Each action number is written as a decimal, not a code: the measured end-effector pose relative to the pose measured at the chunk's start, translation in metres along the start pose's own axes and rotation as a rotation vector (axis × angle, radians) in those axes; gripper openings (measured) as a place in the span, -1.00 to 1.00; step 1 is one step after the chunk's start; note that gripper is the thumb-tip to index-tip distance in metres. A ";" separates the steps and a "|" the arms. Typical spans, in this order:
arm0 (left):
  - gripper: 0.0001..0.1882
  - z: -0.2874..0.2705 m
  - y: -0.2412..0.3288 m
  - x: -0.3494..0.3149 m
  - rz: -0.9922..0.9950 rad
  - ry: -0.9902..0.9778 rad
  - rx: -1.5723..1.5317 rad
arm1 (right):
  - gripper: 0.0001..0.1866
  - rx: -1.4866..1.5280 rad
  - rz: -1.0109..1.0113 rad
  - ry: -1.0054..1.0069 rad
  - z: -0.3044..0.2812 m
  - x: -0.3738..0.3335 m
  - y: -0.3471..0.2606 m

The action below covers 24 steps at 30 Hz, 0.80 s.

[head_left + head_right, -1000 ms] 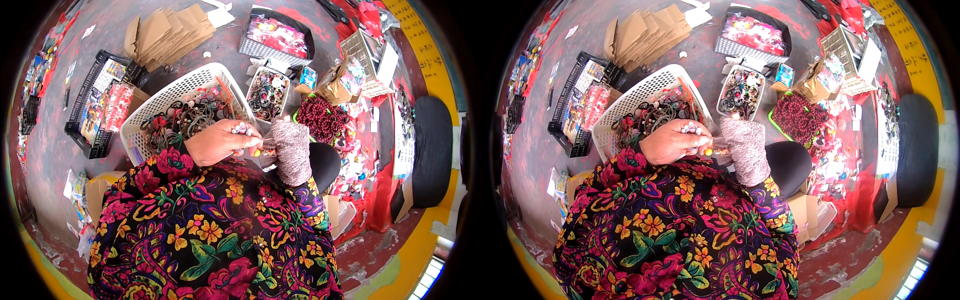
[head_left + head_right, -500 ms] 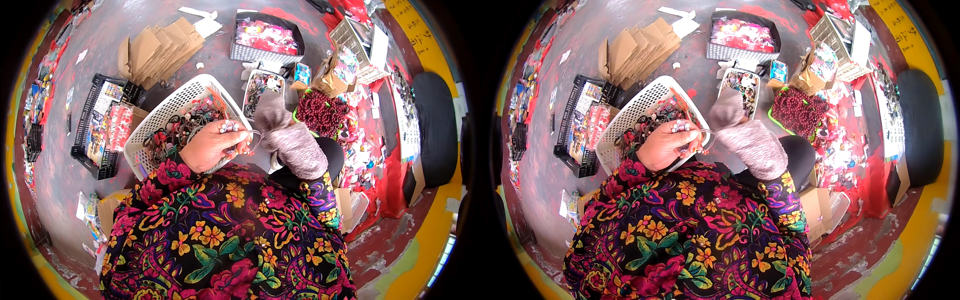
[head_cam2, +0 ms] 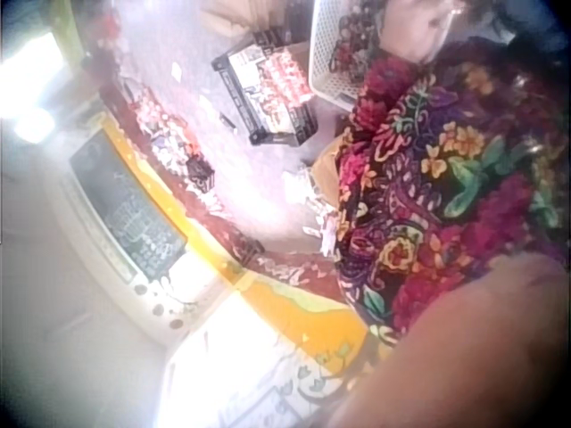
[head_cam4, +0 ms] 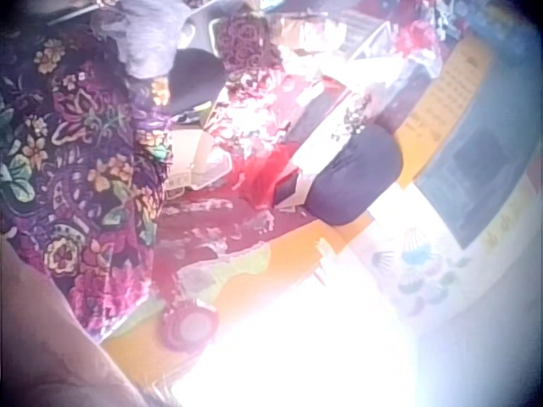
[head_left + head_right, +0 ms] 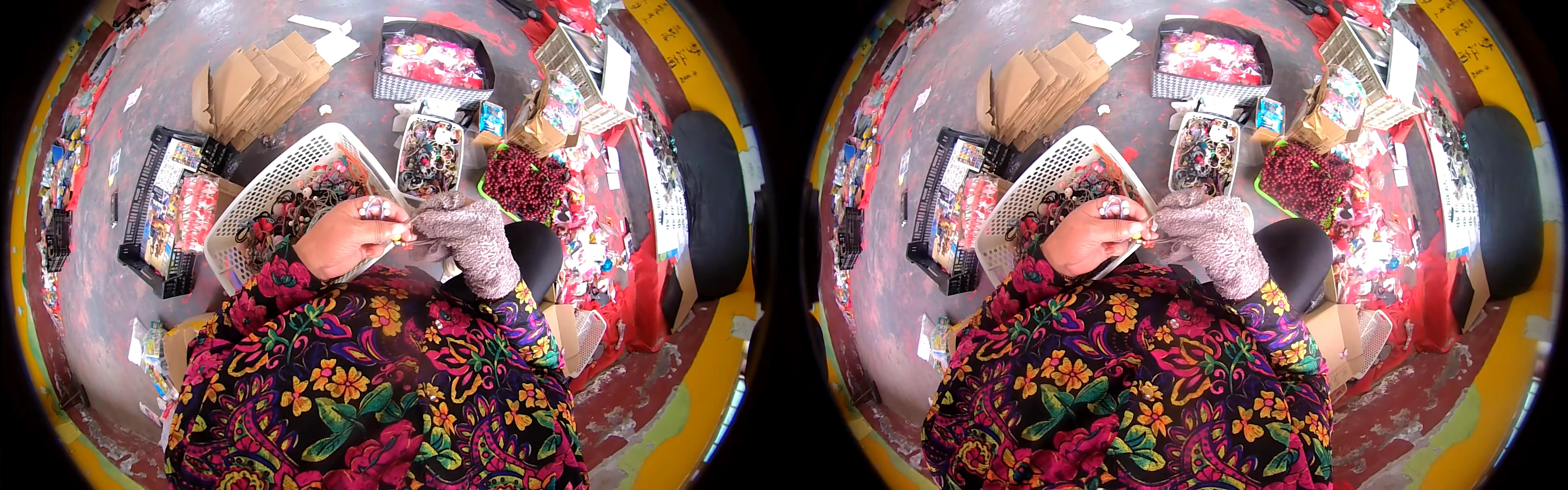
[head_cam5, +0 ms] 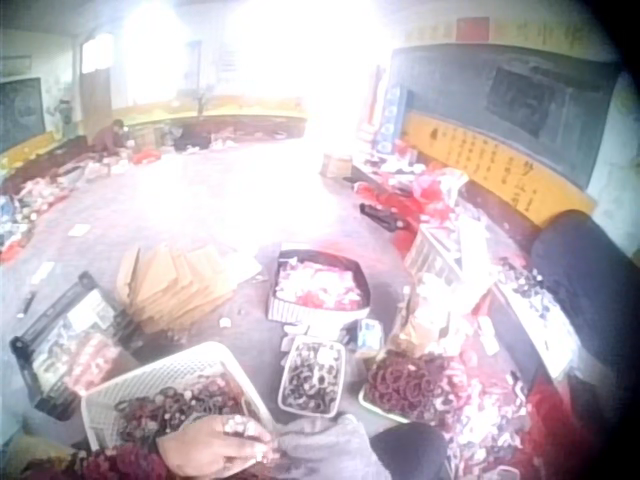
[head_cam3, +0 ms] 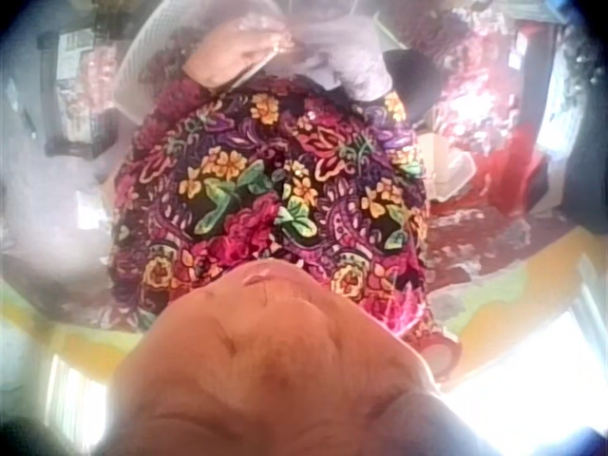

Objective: The person sits on the floor and cleans small jewelry items one by one using a cloth. They pick each item from a white basket, wipe it thoroughly, and place it into a smaller container. The process is repeated for multiple items throughout the clip.

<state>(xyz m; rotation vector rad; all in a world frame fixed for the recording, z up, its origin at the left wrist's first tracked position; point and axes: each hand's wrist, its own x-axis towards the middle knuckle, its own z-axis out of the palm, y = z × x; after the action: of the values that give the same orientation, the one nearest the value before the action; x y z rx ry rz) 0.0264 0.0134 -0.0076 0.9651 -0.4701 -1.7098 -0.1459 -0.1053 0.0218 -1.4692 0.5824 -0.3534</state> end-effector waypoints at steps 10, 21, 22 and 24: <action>-0.85 0.011 0.003 -0.002 0.111 0.083 -0.023 | -0.73 0.208 0.246 0.046 -0.008 0.003 -0.011; -0.79 0.015 0.001 -0.004 0.218 0.123 0.561 | -0.87 -0.891 -0.396 -0.274 -0.008 0.006 0.000; -0.79 0.015 0.002 -0.004 0.194 0.127 0.560 | -0.88 -0.853 -0.313 -0.277 -0.007 0.005 -0.002; -0.79 0.012 -0.003 -0.003 0.191 0.148 0.496 | -0.88 -0.818 -0.237 -0.271 -0.004 0.003 -0.003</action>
<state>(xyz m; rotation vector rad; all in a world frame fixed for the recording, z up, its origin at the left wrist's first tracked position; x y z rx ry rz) 0.0155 0.0155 -0.0008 1.3418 -0.8838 -1.3613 -0.1453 -0.1105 0.0242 -2.3407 0.3363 -0.0835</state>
